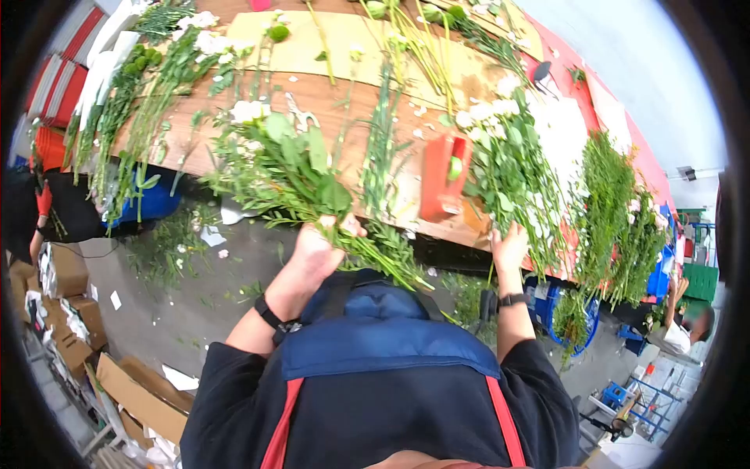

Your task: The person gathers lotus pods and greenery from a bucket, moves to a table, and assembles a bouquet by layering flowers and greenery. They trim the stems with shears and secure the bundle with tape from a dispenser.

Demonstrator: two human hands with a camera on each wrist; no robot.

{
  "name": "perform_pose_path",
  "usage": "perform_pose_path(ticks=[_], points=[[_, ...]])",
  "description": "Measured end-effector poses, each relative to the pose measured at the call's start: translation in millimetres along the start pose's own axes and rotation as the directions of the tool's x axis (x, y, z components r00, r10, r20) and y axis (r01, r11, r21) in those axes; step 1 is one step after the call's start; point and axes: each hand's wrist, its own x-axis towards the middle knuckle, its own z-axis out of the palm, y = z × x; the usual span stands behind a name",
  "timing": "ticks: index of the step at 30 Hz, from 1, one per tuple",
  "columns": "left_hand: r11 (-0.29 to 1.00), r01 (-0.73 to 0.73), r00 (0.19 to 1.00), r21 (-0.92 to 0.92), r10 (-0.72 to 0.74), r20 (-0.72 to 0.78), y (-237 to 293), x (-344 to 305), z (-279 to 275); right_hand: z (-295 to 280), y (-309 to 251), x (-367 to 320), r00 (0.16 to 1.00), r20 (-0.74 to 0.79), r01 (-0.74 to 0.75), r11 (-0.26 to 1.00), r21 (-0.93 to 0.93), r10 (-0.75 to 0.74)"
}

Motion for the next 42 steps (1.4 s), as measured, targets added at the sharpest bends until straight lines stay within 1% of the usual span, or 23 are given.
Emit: perform_pose_path(ticks=[1,2,3,4,5,7,9,12,13,14,15,16,17,18,20,23,25,28,31,35,37,41,42], points=[[0.996,0.019,0.999,-0.083,-0.015,0.046,2.5,6.4,-9.4,-18.7,-21.4,4.8,0.999,0.026,0.024,0.996,0.088,-0.026],[0.997,0.015,0.999,-0.072,-0.012,0.051,7.2,10.8,-13.8,-35.9,-43.7,7.1,0.974,0.218,-0.007,0.954,0.301,-0.062],[0.998,0.014,0.998,-0.061,-0.011,0.059,11.3,13.7,-14.9,-50.4,-74.6,-0.4,0.892,0.452,-0.291,0.761,0.580,-0.003],[0.992,0.013,0.994,-0.122,0.000,0.107,18.8,14.1,-7.1,-89.2,-112.2,7.6,0.746,0.598,-0.281,0.674,0.683,-0.295],[0.985,0.080,0.985,-0.155,-0.054,0.165,16.9,23.8,-17.4,-112.4,-144.0,1.0,0.562,0.746,-0.497,0.575,0.650,-0.358],[0.954,0.142,0.980,-0.263,-0.098,0.174,28.1,28.8,-3.4,-114.1,-182.2,-19.8,0.609,0.486,-0.198,0.474,0.858,-0.627],[0.938,0.151,0.972,-0.313,-0.083,0.219,33.5,36.2,-2.0,-111.7,-191.5,-15.5,0.369,0.701,-0.381,0.588,0.713,-0.611],[0.960,0.181,0.966,-0.215,-0.133,0.221,37.1,42.1,-13.5,-110.6,-195.8,26.9,0.144,0.699,-0.188,0.674,0.714,-0.700],[0.968,0.159,0.971,-0.192,-0.118,0.206,39.6,43.3,-16.4,-106.1,-196.7,43.5,0.137,0.660,-0.165,0.640,0.750,-0.738],[0.976,0.136,0.976,-0.169,-0.103,0.190,42.1,44.6,-18.1,-133.6,-225.0,87.7,0.051,0.858,0.034,0.859,0.510,-0.512],[0.983,0.112,0.981,-0.144,-0.086,0.175,44.4,46.8,-19.4,-102.0,-220.5,88.8,0.417,0.616,-0.131,0.626,0.768,-0.669],[0.982,0.125,0.991,-0.141,-0.118,0.056,46.6,49.8,-20.6,-82.4,-233.8,110.0,0.521,0.589,-0.205,0.579,0.789,-0.617],[0.988,0.103,0.994,-0.118,-0.100,0.032,48.1,52.3,-22.8,-65.0,-251.9,136.6,0.580,0.573,-0.094,0.651,0.753,-0.579],[0.992,0.080,0.997,-0.094,-0.080,0.007,50.1,54.8,-25.1,-59.9,-278.3,159.7,0.581,0.611,-0.101,0.698,0.709,-0.538],[0.995,0.083,0.991,-0.063,-0.089,-0.096,54.2,60.7,-26.1,5.2,-318.1,176.6,0.703,0.461,0.064,0.694,0.717,-0.541],[0.996,0.090,0.957,-0.026,-0.094,-0.273,60.2,73.7,-25.9,86.8,-366.5,168.2,0.702,0.610,0.021,0.867,0.498,-0.368],[0.993,0.117,0.966,-0.008,-0.116,-0.233,66.3,81.1,-42.5,109.1,-372.3,157.5,0.673,0.615,0.037,0.849,0.527,-0.411],[0.994,0.105,0.987,0.034,-0.100,-0.128,88.8,88.5,-47.8,90.6,-369.0,159.0,0.752,0.573,-0.071,0.824,0.561,-0.326],[0.988,0.123,0.948,0.090,-0.091,-0.304,104.9,107.4,-42.5,40.3,-354.3,167.2,0.788,0.488,-0.188,0.607,0.772,-0.376],[0.998,0.048,0.953,-0.047,-0.060,-0.298,111.3,136.2,-32.5,-1.8,-340.9,172.6,0.669,0.442,-0.105,0.512,0.853,-0.598],[0.996,0.065,0.965,-0.053,-0.076,-0.250,110.9,147.3,-29.7,-4.6,-340.5,175.8,0.562,0.295,0.146,0.444,0.884,-0.773],[0.980,0.196,0.963,-0.031,-0.199,-0.181,110.5,159.4,-45.6,-25.5,-344.5,255.8,0.313,0.386,0.000,0.407,0.913,-0.868],[0.981,0.192,0.962,-0.019,-0.192,-0.194,122.9,152.6,-22.4,-21.9,-346.9,288.4,0.451,0.542,-0.005,0.605,0.796,-0.709]])
